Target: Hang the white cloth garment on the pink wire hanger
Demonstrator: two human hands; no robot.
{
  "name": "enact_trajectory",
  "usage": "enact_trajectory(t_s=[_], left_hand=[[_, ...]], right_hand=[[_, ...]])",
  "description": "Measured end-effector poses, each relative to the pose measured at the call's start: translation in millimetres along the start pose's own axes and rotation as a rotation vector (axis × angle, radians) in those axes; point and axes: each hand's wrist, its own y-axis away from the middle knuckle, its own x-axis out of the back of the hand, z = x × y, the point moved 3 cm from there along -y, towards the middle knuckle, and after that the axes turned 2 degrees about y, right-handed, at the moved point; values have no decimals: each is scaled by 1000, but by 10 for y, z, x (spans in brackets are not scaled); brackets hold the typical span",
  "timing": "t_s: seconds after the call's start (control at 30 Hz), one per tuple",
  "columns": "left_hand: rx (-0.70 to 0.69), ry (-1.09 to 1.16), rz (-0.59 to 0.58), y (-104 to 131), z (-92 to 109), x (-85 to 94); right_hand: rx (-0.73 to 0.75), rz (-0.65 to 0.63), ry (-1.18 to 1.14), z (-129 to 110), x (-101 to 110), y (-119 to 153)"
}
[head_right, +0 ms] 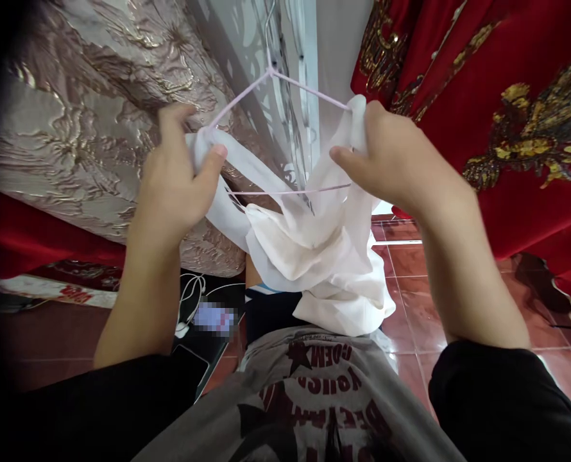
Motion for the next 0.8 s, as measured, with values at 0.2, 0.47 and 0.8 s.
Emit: enact_trajectory(t_s=[0.2,0.47,0.8], left_hand=[[25,36,69,68,-160,22],[-52,212,139,118,-192,-77],[-55,361,274,586,-182,-490]], right_hand=[[-212,42,167,97,418,-37],[187,214,-218,12,-43,46],[318,353,-371,21,-1637,364]])
